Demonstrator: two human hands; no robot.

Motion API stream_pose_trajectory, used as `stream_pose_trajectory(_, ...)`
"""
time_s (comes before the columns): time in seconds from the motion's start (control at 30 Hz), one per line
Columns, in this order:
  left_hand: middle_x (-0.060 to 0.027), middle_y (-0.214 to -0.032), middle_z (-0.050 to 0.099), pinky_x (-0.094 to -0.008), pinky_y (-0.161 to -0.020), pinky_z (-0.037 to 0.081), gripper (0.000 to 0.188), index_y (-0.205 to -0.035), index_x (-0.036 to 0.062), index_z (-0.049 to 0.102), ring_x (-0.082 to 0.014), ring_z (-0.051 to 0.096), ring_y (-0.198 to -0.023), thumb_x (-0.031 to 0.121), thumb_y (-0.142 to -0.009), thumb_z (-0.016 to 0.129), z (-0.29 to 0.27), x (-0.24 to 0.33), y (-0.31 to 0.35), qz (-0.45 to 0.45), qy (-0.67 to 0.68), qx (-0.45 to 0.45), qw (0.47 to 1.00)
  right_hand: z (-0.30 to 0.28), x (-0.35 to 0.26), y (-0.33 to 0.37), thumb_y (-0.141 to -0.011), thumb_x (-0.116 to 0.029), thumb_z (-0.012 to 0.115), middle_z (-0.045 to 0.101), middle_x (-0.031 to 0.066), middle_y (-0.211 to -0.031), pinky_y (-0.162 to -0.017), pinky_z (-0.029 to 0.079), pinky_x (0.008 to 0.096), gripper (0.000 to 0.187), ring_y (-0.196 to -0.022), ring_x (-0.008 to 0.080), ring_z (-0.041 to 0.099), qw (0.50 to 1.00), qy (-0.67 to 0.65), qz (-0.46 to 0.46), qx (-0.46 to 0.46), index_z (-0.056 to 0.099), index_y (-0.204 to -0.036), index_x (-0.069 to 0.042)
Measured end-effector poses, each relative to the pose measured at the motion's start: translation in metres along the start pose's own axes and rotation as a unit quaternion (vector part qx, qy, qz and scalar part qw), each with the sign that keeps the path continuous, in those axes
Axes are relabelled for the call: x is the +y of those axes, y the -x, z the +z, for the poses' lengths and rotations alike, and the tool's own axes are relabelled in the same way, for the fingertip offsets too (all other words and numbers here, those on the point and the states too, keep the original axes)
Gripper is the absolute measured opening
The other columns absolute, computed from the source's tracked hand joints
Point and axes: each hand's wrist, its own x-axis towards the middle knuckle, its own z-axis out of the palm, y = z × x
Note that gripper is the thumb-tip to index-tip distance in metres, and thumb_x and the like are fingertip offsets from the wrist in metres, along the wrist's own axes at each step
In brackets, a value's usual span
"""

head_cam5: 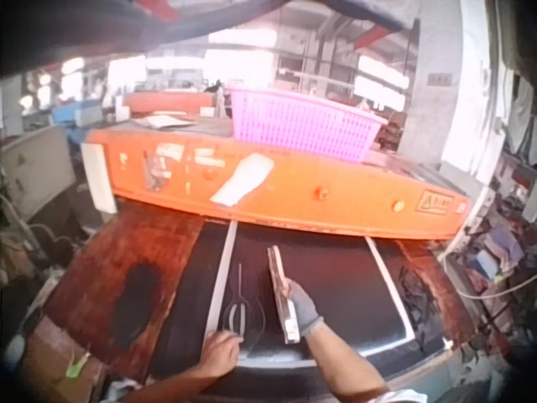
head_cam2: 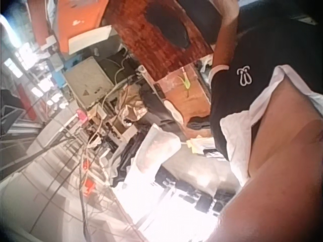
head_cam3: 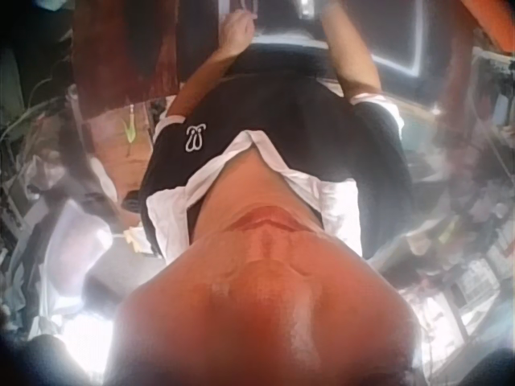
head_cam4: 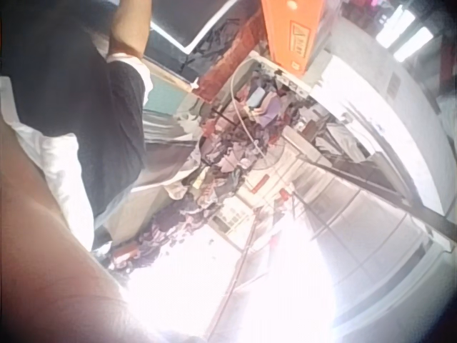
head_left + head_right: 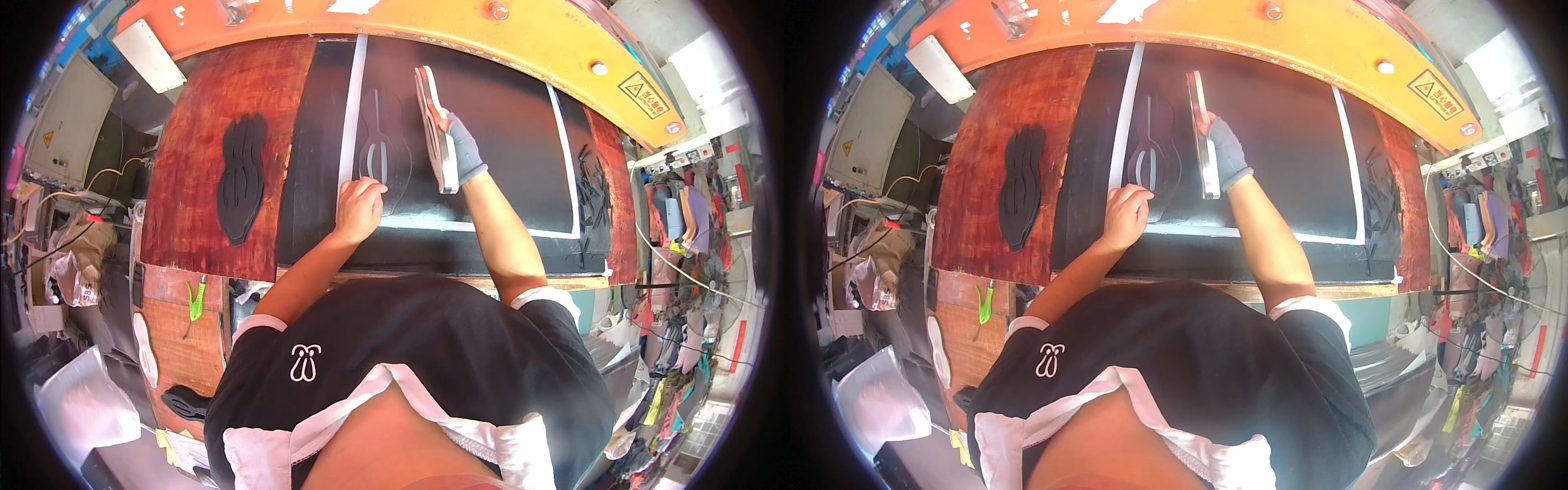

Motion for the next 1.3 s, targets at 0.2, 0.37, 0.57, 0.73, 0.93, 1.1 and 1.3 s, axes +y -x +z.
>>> stream_pose_trajectory(0.2,-0.0024,-0.089,0.061,-0.0372,-0.081,0.038,0.017,-0.084,0.0086,0.064,-0.0231,0.056,-0.083,0.001,-0.069,0.062,-0.003,0.002,0.003,0.023,-0.058,0.001,0.998,-0.006,0.006,0.02,-0.066,-0.041,0.067,0.043,0.0199,-0.132,-0.096,0.043,0.0393,0.075,-0.116,0.034,0.049,0.733,0.659,-0.094,0.142,0.049,-0.13,-0.007)
stream_pose_trajectory(0.37,-0.003,-0.09,0.063,-0.0368,-0.082,0.039,0.015,-0.083,0.0078,0.066,-0.024,0.056,-0.083,0.002,-0.07,0.062,-0.002,-0.001,0.004,0.002,-0.02,-0.01,1.0,0.009,0.02,0.031,-0.059,-0.05,0.069,0.04,0.0161,-0.137,-0.091,0.045,0.0473,0.075,-0.115,0.0412,0.045,0.581,0.798,-0.047,0.153,0.052,-0.124,-0.016)
stream_pose_trajectory(0.57,-0.0028,-0.09,0.064,-0.0367,-0.081,0.039,0.013,-0.081,0.0078,0.066,-0.0237,0.057,-0.083,0.003,-0.07,0.062,-0.001,-0.003,0.004,0.008,-0.034,-0.013,0.999,0.018,0.019,0.033,-0.06,-0.05,0.069,0.042,0.015,-0.136,-0.089,0.045,0.0464,0.073,-0.113,0.0399,0.046,0.581,0.797,-0.025,0.166,0.053,-0.122,-0.016)
stream_pose_trajectory(0.73,-0.0017,-0.092,0.064,-0.0377,-0.084,0.038,0.014,-0.081,0.0087,0.066,-0.0224,0.057,-0.086,0.004,-0.069,0.063,-0.002,-0.002,0.002,0.027,-0.061,0.008,0.998,0.006,0.026,0.028,-0.063,-0.051,0.066,0.044,0.0167,-0.134,-0.089,0.046,0.045,0.071,-0.114,0.0409,0.046,0.581,0.795,-0.053,0.165,0.053,-0.121,-0.013)
stream_pose_trajectory(0.93,-0.0066,-0.12,0.054,-0.0614,-0.098,0.025,0.028,-0.101,0.0092,0.064,-0.033,0.041,-0.117,0.017,-0.074,0.064,-0.002,0.01,0.003,-0.039,-0.172,-0.021,0.984,-0.018,-0.007,0.016,-0.074,-0.054,0.06,0.043,0.0207,-0.132,-0.095,0.045,0.0405,0.077,-0.117,0.0347,0.051,0.759,0.627,-0.019,0.172,0.046,-0.13,-0.003)
stream_pose_trajectory(1.1,-0.0051,-0.125,0.053,-0.0545,-0.104,0.026,0.034,-0.111,0.0104,0.061,-0.0271,0.043,-0.122,0.025,-0.08,0.064,0.007,0.025,0.012,0.059,-0.082,-0.166,0.981,0.006,-0.011,0.005,-0.071,-0.057,0.062,0.044,0.0193,-0.132,-0.095,0.044,0.0429,0.082,-0.118,0.0366,0.048,0.661,0.732,0.064,0.15,0.045,-0.13,-0.004)
stream_pose_trajectory(1.3,-0.0047,-0.122,0.056,-0.0538,-0.104,0.027,0.033,-0.109,0.0102,0.063,-0.0261,0.045,-0.12,0.025,-0.08,0.064,0.012,0.021,0.021,0.069,-0.063,-0.184,0.979,-0.013,-0.002,0.015,-0.068,-0.058,0.065,0.048,0.0201,-0.127,-0.098,0.04,0.043,0.08,-0.122,0.0351,0.045,0.718,0.679,-0.018,0.152,0.05,-0.124,-0.003)
